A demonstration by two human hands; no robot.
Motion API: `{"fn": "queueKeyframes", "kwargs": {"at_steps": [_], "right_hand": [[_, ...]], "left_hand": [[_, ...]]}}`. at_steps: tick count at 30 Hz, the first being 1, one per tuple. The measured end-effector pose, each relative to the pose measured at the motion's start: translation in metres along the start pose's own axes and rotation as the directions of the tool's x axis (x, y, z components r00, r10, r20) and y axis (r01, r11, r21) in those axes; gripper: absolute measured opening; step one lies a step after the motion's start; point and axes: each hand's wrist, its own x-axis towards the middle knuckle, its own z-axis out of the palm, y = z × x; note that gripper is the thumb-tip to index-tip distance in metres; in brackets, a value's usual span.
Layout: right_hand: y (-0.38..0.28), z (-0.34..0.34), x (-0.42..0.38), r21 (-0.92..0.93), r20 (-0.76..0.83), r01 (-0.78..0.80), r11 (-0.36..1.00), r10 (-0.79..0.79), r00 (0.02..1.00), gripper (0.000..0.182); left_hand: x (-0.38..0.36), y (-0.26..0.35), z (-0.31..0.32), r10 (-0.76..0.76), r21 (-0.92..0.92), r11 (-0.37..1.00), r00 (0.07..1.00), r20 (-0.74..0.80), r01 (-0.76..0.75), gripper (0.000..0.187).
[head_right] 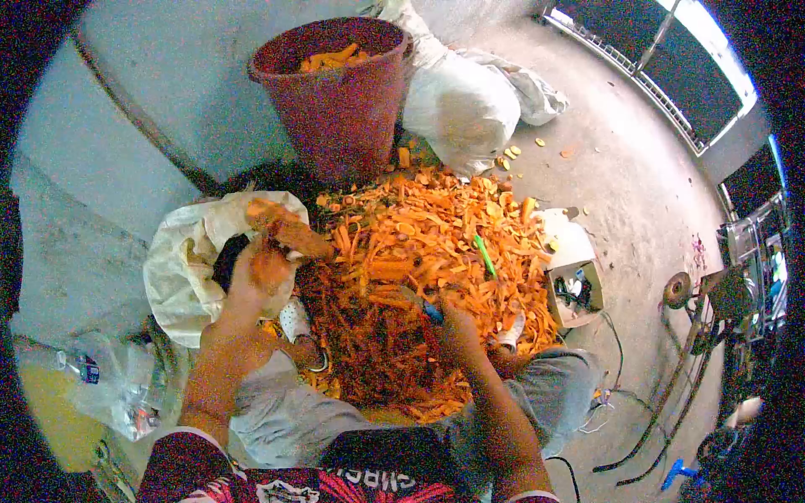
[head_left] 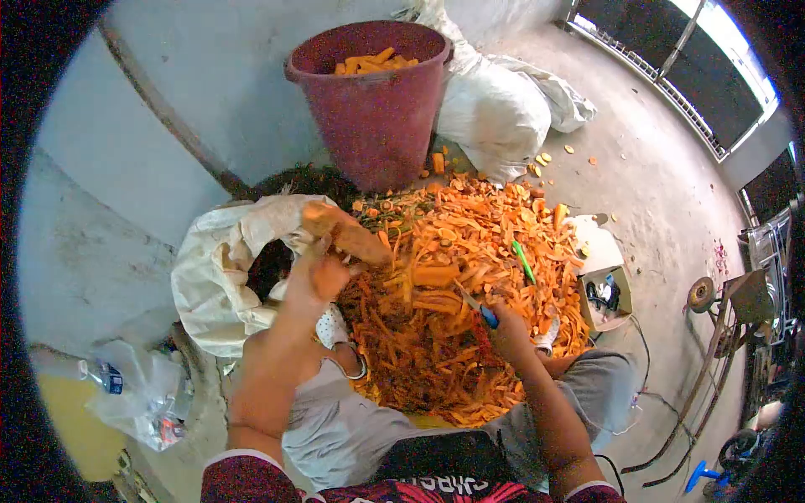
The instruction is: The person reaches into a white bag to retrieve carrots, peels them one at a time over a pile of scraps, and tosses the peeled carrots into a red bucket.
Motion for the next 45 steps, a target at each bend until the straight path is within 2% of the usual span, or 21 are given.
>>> {"fn": "queueKeyframes", "kwargs": {"at_steps": [1,3,4,7,8,11,12,15,16,19,20,24,25,27,32,35,36,39,42,43,45], "right_hand": [[0.000,-0.003,-0.002,0.005,-0.016,0.002,1.000,-0.002,1.000,0.021],[0.000,-0.009,-0.004,0.060,-0.067,-0.010,0.998,0.014,0.998,0.022],[0.000,-0.011,-0.006,0.109,-0.093,-0.021,0.994,0.032,0.995,0.022],[0.018,-0.004,-0.006,0.136,-0.171,-0.068,0.988,0.092,0.981,0.021],[0.025,-0.001,-0.005,0.125,-0.196,-0.085,0.989,0.108,0.975,0.021],[0.015,-0.012,-0.007,0.434,-0.276,-0.016,0.901,0.150,0.949,0.020],[-0.007,-0.035,-0.013,0.439,-0.150,-0.175,0.881,0.264,0.953,0.022],[-0.011,-0.040,-0.008,0.697,-0.376,0.138,0.704,0.195,0.906,0.024],[-0.014,-0.043,-0.006,0.724,-0.352,0.118,0.680,0.216,0.911,0.024],[-0.027,-0.054,0.003,0.798,-0.267,0.060,0.600,0.262,0.927,0.025],[-0.028,-0.055,0.009,0.893,-0.130,-0.003,0.450,0.265,0.955,0.028],[-0.029,-0.054,0.038,0.648,-0.349,0.096,0.755,0.183,0.919,0.021],[-0.037,-0.055,0.038,0.607,-0.389,0.127,0.784,0.154,0.908,0.021],[-0.055,-0.055,0.037,0.519,-0.461,0.187,0.834,0.088,0.883,0.022],[-0.062,-0.028,0.039,0.672,-0.383,0.222,0.706,0.074,0.921,0.020],[-0.068,-0.023,0.033,0.601,-0.433,0.264,0.754,0.030,0.901,0.020],[-0.073,-0.028,0.030,0.453,-0.469,0.205,0.868,0.036,0.883,0.021],[-0.076,-0.028,0.028,0.444,-0.546,0.310,0.841,-0.020,0.837,0.025],[-0.085,-0.035,0.021,0.433,-0.385,0.045,0.900,0.140,0.912,0.025],[-0.080,-0.030,0.023,0.391,-0.430,0.086,0.916,0.100,0.897,0.024],[-0.068,-0.019,0.028,0.300,-0.511,0.159,0.941,0.018,0.860,0.022]], "left_hand": [[-0.011,-0.007,0.027,0.018,-0.187,0.982,0.983,0.181,0.016,0.048],[-0.035,-0.009,0.083,0.134,-0.506,0.846,0.852,0.506,0.167,0.051],[-0.034,-0.017,0.083,-0.083,-0.404,0.901,0.976,0.200,0.160,0.052],[-0.038,-0.048,0.092,-0.094,-0.388,0.916,0.995,0.046,0.104,0.048],[-0.040,-0.056,0.098,-0.173,-0.396,0.910,0.980,-0.096,0.122,0.042],[-0.027,-0.090,0.071,-0.279,-0.562,0.767,0.950,0.141,0.308,0.024],[-0.023,-0.096,0.079,-0.263,-0.445,0.871,0.963,-0.067,0.207,0.024],[-0.034,-0.091,0.097,-0.332,-0.340,0.870,0.934,0.130,0.357,0.027],[-0.035,-0.087,0.106,-0.335,-0.165,0.932,0.941,-0.054,0.322,0.032],[-0.030,-0.081,0.124,-0.330,-0.259,0.894,0.928,0.173,0.366,0.036],[-0.024,-0.089,0.117,-0.382,-0.238,0.878,0.908,0.171,0.415,0.037],[-0.019,-0.102,0.116,-0.552,-0.095,0.826,0.831,0.065,0.556,0.038],[-0.025,-0.098,0.125,-0.582,-0.047,0.812,0.813,0.011,0.582,0.038],[-0.035,-0.099,0.132,-0.616,-0.104,0.779,0.786,0.056,0.618,0.034],[-0.028,-0.135,0.091,-0.654,-0.037,0.752,0.752,0.081,0.658,0.031],[-0.031,-0.132,0.101,-0.645,-0.060,0.757,0.759,0.087,0.651,0.032],[-0.026,-0.136,0.102,-0.654,-0.067,0.747,0.749,0.110,0.662,0.032],[-0.032,-0.131,0.111,-0.604,0.002,0.795,0.790,0.109,0.607,0.032],[-0.034,-0.124,0.117,-0.600,0.062,0.800,0.790,0.130,0.597,0.031],[-0.034,-0.122,0.120,-0.614,0.072,0.789,0.776,0.144,0.610,0.031],[-0.037,-0.111,0.138,-0.676,0.161,0.730,0.736,0.031,0.664,0.030]]}}
